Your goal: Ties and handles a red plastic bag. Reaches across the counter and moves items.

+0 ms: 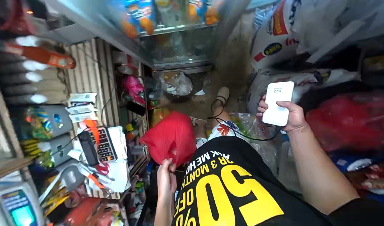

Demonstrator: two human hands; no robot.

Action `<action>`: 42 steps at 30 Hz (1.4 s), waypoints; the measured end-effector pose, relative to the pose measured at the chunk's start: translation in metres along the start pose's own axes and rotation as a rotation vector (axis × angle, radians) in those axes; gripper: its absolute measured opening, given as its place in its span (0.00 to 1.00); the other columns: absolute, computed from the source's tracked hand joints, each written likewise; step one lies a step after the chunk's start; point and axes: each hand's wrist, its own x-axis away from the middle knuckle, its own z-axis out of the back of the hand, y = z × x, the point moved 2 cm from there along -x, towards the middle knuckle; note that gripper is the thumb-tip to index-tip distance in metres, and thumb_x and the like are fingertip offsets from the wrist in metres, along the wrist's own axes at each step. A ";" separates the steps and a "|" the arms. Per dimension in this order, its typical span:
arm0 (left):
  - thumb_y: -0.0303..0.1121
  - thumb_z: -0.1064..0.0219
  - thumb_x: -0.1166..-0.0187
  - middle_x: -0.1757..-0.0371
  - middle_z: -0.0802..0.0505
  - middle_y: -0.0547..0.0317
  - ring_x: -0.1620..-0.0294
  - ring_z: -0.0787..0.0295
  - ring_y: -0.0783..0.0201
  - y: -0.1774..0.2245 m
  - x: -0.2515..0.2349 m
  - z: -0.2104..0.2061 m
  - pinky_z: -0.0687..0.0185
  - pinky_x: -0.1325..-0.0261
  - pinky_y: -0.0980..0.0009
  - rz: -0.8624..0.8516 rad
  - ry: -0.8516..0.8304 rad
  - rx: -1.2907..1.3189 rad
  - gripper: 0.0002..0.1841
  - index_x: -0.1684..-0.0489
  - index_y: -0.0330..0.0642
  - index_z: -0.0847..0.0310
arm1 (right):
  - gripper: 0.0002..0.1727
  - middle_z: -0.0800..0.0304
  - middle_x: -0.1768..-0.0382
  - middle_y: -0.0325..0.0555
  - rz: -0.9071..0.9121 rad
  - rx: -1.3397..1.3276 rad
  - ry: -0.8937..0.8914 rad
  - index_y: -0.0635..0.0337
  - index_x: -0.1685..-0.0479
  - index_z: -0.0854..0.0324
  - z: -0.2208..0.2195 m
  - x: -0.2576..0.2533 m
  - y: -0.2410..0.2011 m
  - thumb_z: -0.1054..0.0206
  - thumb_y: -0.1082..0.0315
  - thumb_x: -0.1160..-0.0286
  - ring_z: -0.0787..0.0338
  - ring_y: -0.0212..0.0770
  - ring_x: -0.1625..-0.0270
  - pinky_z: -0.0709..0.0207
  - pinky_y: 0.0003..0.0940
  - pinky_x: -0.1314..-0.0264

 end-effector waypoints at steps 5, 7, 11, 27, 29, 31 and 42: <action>0.22 0.48 0.17 0.80 0.21 0.69 0.81 0.26 0.76 0.014 0.000 -0.084 0.24 0.70 0.79 -0.021 -0.057 -0.265 0.11 0.71 0.45 0.28 | 0.26 0.19 0.69 0.29 0.003 -0.018 -0.006 0.45 0.34 0.22 0.063 0.013 -0.012 0.34 0.53 0.35 0.16 0.28 0.70 0.17 0.25 0.67; 0.22 0.49 0.17 0.80 0.18 0.70 0.79 0.23 0.77 0.020 0.002 -0.128 0.23 0.69 0.79 -0.020 -0.057 -0.354 0.11 0.71 0.45 0.27 | 0.26 0.19 0.69 0.29 0.002 -0.057 0.023 0.47 0.33 0.23 0.086 0.011 -0.023 0.35 0.54 0.34 0.17 0.28 0.71 0.18 0.24 0.67; 0.19 0.48 0.19 0.83 0.20 0.70 0.82 0.26 0.77 0.027 0.013 -0.224 0.26 0.73 0.80 0.007 -0.082 -0.483 0.12 0.73 0.44 0.27 | 0.27 0.20 0.67 0.28 0.011 -0.077 0.047 0.47 0.30 0.25 0.139 0.006 -0.059 0.38 0.55 0.32 0.18 0.27 0.70 0.20 0.23 0.67; 0.22 0.40 0.24 0.83 0.21 0.70 0.82 0.28 0.76 0.066 0.093 -0.535 0.30 0.75 0.77 0.072 -0.661 -0.965 0.09 0.75 0.45 0.25 | 0.30 0.17 0.69 0.25 0.222 -0.111 0.356 0.52 0.34 0.22 0.270 0.031 -0.215 0.27 0.52 0.39 0.18 0.24 0.72 0.20 0.21 0.67; 0.25 0.38 0.24 0.81 0.20 0.69 0.82 0.27 0.75 0.083 0.107 -0.558 0.30 0.75 0.76 0.049 -0.721 -1.066 0.07 0.73 0.44 0.23 | 0.26 0.18 0.65 0.28 0.083 0.166 0.440 0.52 0.32 0.27 0.275 -0.002 -0.247 0.36 0.56 0.30 0.19 0.23 0.69 0.21 0.21 0.65; 0.28 0.36 0.26 0.77 0.17 0.67 0.77 0.22 0.73 0.100 0.118 -0.580 0.26 0.71 0.73 0.006 -0.775 -1.159 0.04 0.70 0.44 0.23 | 0.25 0.16 0.49 0.45 -0.031 0.460 0.441 0.60 0.24 0.32 0.269 -0.051 -0.293 0.40 0.56 0.14 0.17 0.35 0.56 0.21 0.35 0.53; 0.30 0.35 0.25 0.69 0.13 0.50 0.66 0.15 0.57 0.179 0.100 -0.710 0.21 0.60 0.56 -0.374 -1.117 -1.477 0.09 0.60 0.31 0.16 | 0.21 0.25 0.26 0.63 -0.427 1.000 0.334 0.76 0.23 0.33 0.105 -0.242 -0.473 0.56 0.74 0.07 0.23 0.44 0.31 0.35 0.35 0.23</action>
